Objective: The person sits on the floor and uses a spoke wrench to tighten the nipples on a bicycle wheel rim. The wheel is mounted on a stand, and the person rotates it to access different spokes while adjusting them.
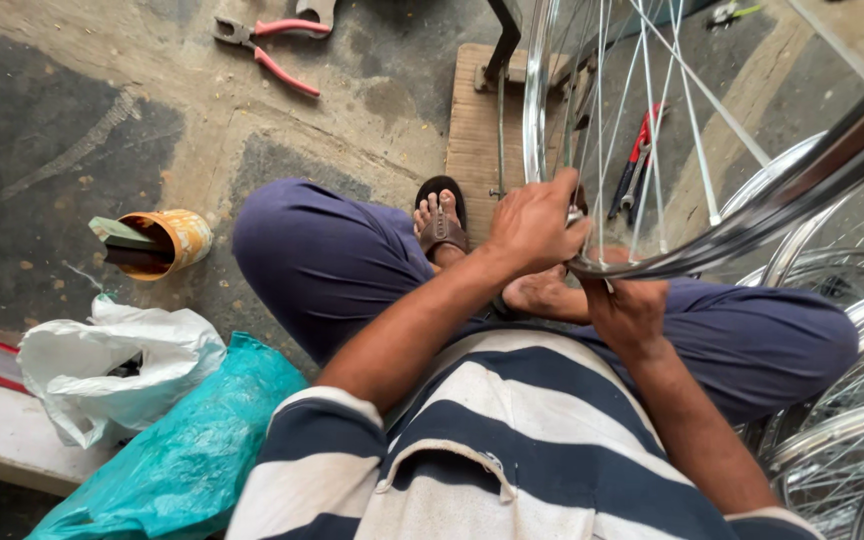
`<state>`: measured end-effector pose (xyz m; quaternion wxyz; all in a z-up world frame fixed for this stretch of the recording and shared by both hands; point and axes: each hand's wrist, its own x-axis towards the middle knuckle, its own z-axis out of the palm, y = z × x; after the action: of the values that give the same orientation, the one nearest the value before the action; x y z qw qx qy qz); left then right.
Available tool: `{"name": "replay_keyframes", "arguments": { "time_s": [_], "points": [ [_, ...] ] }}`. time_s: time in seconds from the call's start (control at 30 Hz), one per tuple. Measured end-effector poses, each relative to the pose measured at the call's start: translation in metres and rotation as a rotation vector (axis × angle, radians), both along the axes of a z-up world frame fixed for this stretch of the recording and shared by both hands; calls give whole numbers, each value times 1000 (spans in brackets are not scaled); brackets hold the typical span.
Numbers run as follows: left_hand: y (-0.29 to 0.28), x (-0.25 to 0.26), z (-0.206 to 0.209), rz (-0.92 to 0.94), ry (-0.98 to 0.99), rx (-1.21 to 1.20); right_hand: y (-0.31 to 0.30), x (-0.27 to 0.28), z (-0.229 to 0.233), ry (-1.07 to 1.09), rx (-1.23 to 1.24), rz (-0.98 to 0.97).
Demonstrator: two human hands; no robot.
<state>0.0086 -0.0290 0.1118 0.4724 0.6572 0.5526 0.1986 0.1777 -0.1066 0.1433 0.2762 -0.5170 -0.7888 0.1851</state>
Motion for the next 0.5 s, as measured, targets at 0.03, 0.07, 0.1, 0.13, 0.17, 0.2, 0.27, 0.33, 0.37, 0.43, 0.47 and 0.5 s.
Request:
{"name": "replay_keyframes", "arguments": {
  "time_s": [0.03, 0.07, 0.1, 0.13, 0.17, 0.2, 0.27, 0.33, 0.37, 0.43, 0.47, 0.5],
  "points": [
    [4, -6, 3, -45, -15, -11, 0, 2, 8, 1, 5, -9],
    [6, -14, 3, -118, -386, -165, -3, 5, 19, 0, 5, -19],
    [6, -23, 2, -191, -757, -320, -4, 7, 28, 0, 6, -29],
    [5, -29, -1, -267, -1126, -479, -5, 8, 36, -1, 19, -49],
    [3, -29, -5, -278, -1236, -536, -6, 10, 43, -1, 32, -70],
    [1, -28, -8, -289, -1345, -591, -7, 10, 48, -2, 47, -90],
    [1, -23, -14, -281, -1338, -568, -5, 8, 49, 19, 66, -54],
    [3, -15, -17, -235, -1104, -419, -3, 7, 41, 18, 66, -42],
    [3, -10, -17, -164, -809, -302, -1, 4, 32, 6, 54, -48],
    [0, -3, -12, -11, -212, -78, 1, -1, 15, -4, 40, -33],
    [-1, 1, -8, 23, -156, -37, 1, -3, 9, -8, 43, -21],
    [-2, 3, -3, 58, -101, 6, 0, -4, 7, -12, 45, -10]
  ]
}}
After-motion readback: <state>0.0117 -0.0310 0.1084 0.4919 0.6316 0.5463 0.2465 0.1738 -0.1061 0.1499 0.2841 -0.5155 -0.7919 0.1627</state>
